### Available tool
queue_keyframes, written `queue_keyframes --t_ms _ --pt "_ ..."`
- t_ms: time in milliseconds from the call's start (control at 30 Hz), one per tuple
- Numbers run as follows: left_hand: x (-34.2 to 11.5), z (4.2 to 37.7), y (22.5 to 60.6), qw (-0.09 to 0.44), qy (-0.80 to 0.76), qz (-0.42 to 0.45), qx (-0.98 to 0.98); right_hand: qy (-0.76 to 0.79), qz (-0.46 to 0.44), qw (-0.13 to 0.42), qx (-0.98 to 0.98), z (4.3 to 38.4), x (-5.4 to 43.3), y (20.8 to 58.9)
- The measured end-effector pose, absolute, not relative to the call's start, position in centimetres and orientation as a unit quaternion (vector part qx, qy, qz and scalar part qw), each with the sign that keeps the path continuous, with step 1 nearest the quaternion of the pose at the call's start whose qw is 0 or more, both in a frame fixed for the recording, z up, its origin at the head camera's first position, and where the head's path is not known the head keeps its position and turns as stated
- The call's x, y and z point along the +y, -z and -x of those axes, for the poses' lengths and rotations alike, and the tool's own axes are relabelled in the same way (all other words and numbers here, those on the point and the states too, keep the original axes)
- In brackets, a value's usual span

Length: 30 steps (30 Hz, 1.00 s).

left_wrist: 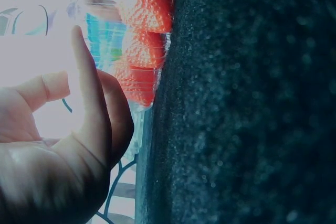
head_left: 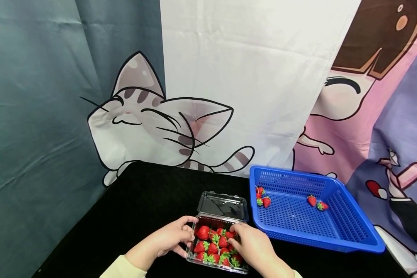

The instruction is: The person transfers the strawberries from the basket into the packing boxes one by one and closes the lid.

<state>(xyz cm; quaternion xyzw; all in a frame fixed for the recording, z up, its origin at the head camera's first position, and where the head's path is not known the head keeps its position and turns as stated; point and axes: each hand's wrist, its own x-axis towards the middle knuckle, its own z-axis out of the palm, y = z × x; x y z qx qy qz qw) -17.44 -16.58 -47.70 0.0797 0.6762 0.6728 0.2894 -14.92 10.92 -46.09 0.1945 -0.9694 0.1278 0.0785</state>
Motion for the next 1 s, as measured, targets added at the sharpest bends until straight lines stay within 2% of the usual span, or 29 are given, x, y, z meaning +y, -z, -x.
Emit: queue_keyframes --t_ms 200,500,867,1000 --pt "-16.7 17.5 47.7 0.290 -0.672 -0.078 0.676 -0.124 -0.200 0.082 -0.969 14.9 11.0 46.1" --pt "-16.7 17.6 47.8 0.290 -0.670 -0.081 0.678 -0.165 -0.199 0.037 -0.965 14.9 11.6 45.4" --pt "-16.8 17.8 47.7 0.294 -0.666 -0.080 0.680 -0.162 -0.212 0.031 -0.963 15.0 11.9 45.2" --pt "-16.8 17.8 47.8 0.294 -0.665 -0.078 0.682 -0.142 -0.204 0.047 -0.968 15.0 11.8 45.3"
